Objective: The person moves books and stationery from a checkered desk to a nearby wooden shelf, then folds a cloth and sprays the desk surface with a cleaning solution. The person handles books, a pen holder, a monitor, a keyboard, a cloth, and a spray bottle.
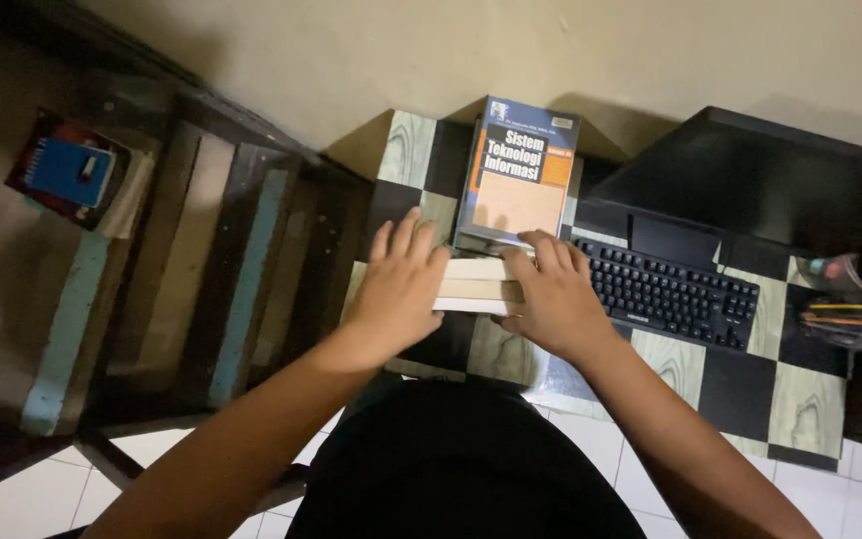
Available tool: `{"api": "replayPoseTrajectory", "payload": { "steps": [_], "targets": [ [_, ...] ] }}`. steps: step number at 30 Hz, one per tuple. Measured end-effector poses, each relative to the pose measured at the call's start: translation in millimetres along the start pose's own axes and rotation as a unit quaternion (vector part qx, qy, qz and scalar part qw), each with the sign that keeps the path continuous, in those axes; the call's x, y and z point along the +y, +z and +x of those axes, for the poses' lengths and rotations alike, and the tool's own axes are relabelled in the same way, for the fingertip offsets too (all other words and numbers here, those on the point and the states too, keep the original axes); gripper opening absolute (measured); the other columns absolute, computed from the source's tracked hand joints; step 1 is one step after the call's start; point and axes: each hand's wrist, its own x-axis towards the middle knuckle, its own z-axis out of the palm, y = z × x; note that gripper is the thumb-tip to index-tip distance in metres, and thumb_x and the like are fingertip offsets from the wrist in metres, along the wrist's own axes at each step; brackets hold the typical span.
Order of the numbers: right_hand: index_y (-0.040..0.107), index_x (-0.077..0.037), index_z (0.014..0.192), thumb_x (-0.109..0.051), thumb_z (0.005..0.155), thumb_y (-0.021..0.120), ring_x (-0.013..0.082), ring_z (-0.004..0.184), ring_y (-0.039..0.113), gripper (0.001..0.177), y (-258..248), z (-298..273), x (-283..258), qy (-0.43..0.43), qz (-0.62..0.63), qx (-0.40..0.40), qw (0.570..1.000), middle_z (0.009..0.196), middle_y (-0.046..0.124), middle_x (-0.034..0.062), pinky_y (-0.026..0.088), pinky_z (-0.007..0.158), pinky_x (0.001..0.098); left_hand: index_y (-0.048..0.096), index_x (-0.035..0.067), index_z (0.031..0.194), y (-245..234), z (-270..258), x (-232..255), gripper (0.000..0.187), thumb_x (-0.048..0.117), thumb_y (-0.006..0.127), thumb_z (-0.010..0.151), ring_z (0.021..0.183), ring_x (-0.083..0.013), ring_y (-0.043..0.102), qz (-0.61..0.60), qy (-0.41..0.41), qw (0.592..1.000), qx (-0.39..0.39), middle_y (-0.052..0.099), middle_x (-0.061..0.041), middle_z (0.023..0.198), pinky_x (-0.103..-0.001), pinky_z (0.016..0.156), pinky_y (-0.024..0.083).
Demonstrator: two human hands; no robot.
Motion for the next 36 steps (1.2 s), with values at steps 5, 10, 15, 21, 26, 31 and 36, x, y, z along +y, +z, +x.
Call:
{"api": "replayPoseTrajectory", "payload": {
  "steps": [5,10,15,21,26,31,36],
  "targets": [
    [0.055,-0.005,0.118,-0.035,0.056,0.095,0.0385,0.144,0.034,0.080,13.7,3.7,-15.1,0.000,-0.065,0.023,0.998,0.145,0.045,0.0207,0.028,0.112,0.0621,0.061,0.003,0.111,11.4,11.2,15.6,0.068,0.020,0.092,0.052,0.139,-0.0413,0.038,0.055,-0.029,0.998,-0.019,0.053,-0.019,0.129,-0.058,0.115,0.026],
    [0.050,-0.005,0.131,-0.040,0.059,0.093,0.0398,0.146,0.032,0.091,-4.8,3.0,-21.2,0.000,-0.061,-0.026,0.998,0.147,0.044,0.0200,0.027,0.112,0.0630,0.059,0.007,0.119,19.1,13.2,11.6,0.066,0.017,0.089,0.061,0.117,-0.0340,0.059,0.012,-0.073,0.992,-0.106,0.062,-0.013,0.116,-0.048,0.103,0.044],
    [0.035,-0.007,0.158,-0.052,0.081,0.079,0.0330,0.140,0.047,0.099,-31.6,-15.7,-9.1,-0.014,0.188,0.072,0.979,0.148,0.053,0.0101,0.036,0.119,0.0568,0.058,0.007,0.117,22.6,10.0,8.4,0.070,0.018,0.091,0.056,0.111,-0.0339,0.060,0.015,-0.045,0.997,-0.062,0.063,-0.014,0.114,-0.046,0.096,0.046],
    [0.043,-0.009,0.146,-0.064,0.072,0.075,0.0478,0.137,0.036,0.097,14.5,-11.9,-23.6,-0.116,-0.064,0.127,0.983,0.147,0.045,0.0244,0.029,0.106,0.0648,0.057,0.005,0.114,23.9,13.9,11.2,0.071,0.020,0.092,0.054,0.119,-0.0354,0.054,0.017,-0.039,0.999,-0.034,0.060,-0.016,0.116,-0.050,0.103,0.041],
    [0.034,-0.019,0.156,-0.069,0.090,0.056,0.0340,0.145,0.046,0.085,4.0,-18.2,-7.5,0.006,0.174,0.088,0.981,0.149,0.055,0.0091,0.032,0.119,0.0579,0.057,0.007,0.113,25.7,18.3,11.8,0.071,0.020,0.093,0.053,0.122,-0.0365,0.053,0.014,-0.050,0.998,-0.040,0.060,-0.015,0.115,-0.051,0.101,0.041],
    [0.041,-0.014,0.148,-0.052,0.071,0.082,0.0476,0.144,0.030,0.095,18.0,-8.4,-9.8,-0.111,-0.040,0.133,0.984,0.155,0.037,0.0235,0.024,0.111,0.0678,0.056,0.006,0.111,23.0,18.0,9.9,0.068,0.017,0.092,0.054,0.117,-0.0358,0.056,-0.003,-0.042,0.998,-0.043,0.060,-0.016,0.114,-0.050,0.098,0.045],
    [0.041,-0.016,0.152,-0.033,0.066,0.090,0.0353,0.140,0.042,0.100,15.4,-7.2,0.2,-0.098,-0.060,0.056,0.992,0.142,0.051,0.0123,0.028,0.114,0.0639,0.057,0.007,0.110,26.6,15.0,8.4,0.064,0.013,0.089,0.056,0.111,-0.0359,0.060,-0.010,-0.051,0.998,-0.042,0.062,-0.015,0.111,-0.047,0.091,0.048]
  ]
}}
